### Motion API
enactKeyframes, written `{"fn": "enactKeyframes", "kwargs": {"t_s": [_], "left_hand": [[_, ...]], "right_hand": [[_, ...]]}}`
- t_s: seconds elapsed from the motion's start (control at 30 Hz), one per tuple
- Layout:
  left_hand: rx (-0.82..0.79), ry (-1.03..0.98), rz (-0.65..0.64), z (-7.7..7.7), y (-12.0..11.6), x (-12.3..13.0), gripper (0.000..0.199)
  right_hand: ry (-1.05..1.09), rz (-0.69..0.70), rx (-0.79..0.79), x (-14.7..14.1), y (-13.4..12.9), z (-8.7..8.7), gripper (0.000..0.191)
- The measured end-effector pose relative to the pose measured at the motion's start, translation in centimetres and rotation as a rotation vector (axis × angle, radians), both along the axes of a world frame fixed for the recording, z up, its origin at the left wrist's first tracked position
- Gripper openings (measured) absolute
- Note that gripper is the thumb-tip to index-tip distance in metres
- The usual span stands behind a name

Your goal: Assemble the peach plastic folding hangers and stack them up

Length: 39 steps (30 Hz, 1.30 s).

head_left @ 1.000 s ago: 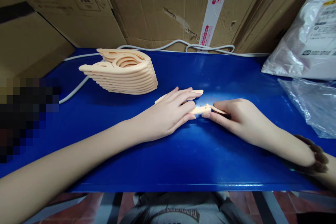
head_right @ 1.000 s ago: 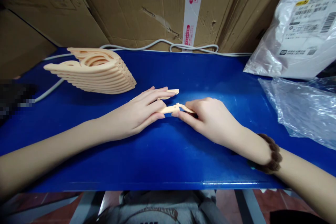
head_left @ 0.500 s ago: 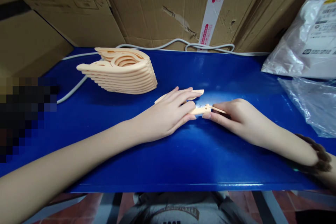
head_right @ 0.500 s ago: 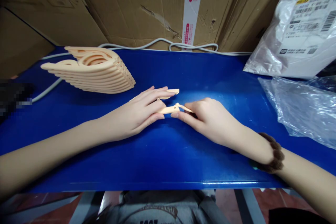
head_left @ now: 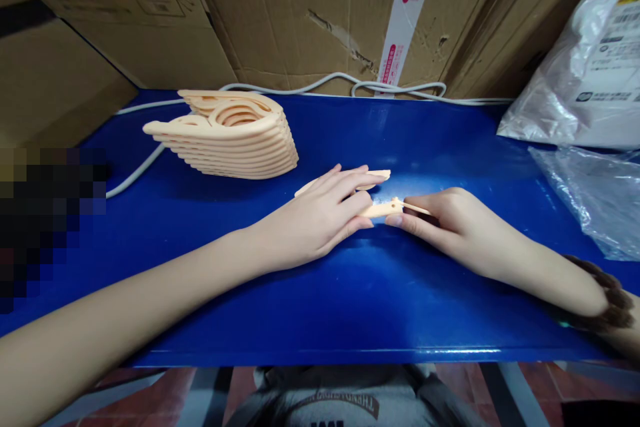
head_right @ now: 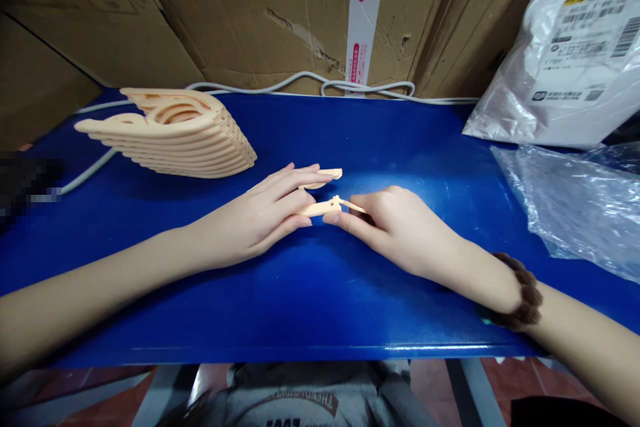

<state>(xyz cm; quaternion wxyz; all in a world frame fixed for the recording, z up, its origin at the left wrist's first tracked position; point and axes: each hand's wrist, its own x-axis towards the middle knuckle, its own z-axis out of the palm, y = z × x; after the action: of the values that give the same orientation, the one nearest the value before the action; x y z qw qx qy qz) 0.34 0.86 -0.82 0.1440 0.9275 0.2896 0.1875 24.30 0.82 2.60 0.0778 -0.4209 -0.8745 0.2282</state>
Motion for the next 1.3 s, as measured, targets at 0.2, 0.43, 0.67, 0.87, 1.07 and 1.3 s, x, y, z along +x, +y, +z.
{"fn": "enactKeyframes", "kwargs": {"t_s": [0.2,0.43,0.67,0.87,1.07,1.3], "left_hand": [[0.004,0.007,-0.002,-0.01,0.00,-0.02,0.025],[-0.001,0.006,-0.001,0.07,-0.01,0.01,0.025],[0.002,0.004,-0.006,0.05,-0.01,-0.05,0.024],[0.005,-0.010,-0.009,-0.01,0.04,-0.03,0.024],[0.015,0.001,-0.014,-0.07,0.10,-0.01,0.024],[0.032,0.034,-0.028,-0.28,0.10,-0.02,0.024]], "right_hand": [[-0.005,0.004,0.025,0.01,0.06,-0.10,0.053],[-0.006,0.009,0.051,0.00,0.11,-0.18,0.049],[0.036,0.009,-0.011,0.12,0.22,-0.25,0.048],[0.053,0.001,-0.034,0.17,0.34,-0.36,0.047],[-0.004,0.010,0.017,0.09,0.12,-0.31,0.048],[-0.173,0.056,0.163,-0.19,-0.21,-0.80,0.046]]}}
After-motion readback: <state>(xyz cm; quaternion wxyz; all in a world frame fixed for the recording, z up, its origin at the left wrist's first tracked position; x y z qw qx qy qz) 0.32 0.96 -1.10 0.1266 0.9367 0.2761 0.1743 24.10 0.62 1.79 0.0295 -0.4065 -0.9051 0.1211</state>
